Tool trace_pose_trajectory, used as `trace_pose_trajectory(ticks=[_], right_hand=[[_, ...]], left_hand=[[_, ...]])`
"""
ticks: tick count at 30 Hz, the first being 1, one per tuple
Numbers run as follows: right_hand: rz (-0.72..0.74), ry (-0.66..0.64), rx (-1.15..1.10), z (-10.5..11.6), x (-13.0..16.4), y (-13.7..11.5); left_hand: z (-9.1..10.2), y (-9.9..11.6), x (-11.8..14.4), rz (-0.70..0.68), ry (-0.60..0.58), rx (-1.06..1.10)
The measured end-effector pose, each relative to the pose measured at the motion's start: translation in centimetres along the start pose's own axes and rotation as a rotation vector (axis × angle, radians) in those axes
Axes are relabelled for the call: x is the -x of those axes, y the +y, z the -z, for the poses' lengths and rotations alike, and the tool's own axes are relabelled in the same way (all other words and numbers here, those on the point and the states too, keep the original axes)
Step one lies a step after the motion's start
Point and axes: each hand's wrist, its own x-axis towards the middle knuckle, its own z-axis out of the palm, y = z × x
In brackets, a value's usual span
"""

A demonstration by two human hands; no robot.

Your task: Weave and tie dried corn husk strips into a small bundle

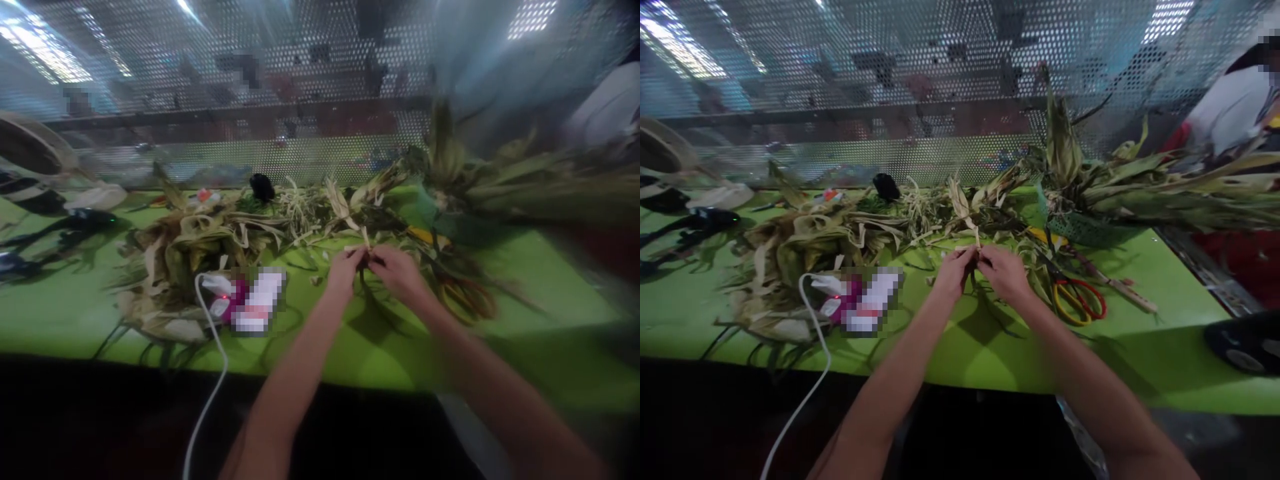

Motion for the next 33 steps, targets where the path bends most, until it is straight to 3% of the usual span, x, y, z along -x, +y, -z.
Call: trace_pose_trajectory(ticks=[7, 14, 20, 24, 28, 33], right_hand=[[0.096, -0.071, 0.051, -0.1, 0.3, -0.7], [-0.106, 0.184, -0.143, 0.6, -0.2, 0.8], [-0.189, 0.071, -0.343, 0.0, -0.6, 2.3], [-0.177, 0.089, -0.268, 0.0, -0.7, 2.8], [-0.164, 0.093, -0.194, 0.2, -0.9, 3.2], [-0.161, 0.059, -0.230, 0.8, -1.0, 3.3]], left_hand=[[0.3, 1.5, 0.1, 0.033, 0.063, 0.055], [0.5, 2.3, 0.1, 0.055, 0.027, -0.047], [0.5, 2.2, 0.3, 0.086, -0.008, -0.117], [0.5, 1.9, 0.2, 0.002, 0.027, -0.214], [0.1, 2.2, 0.3, 0.031, 0.097, -0.184], [0.4, 2.4, 0.3, 0.024, 0.037, -0.246]])
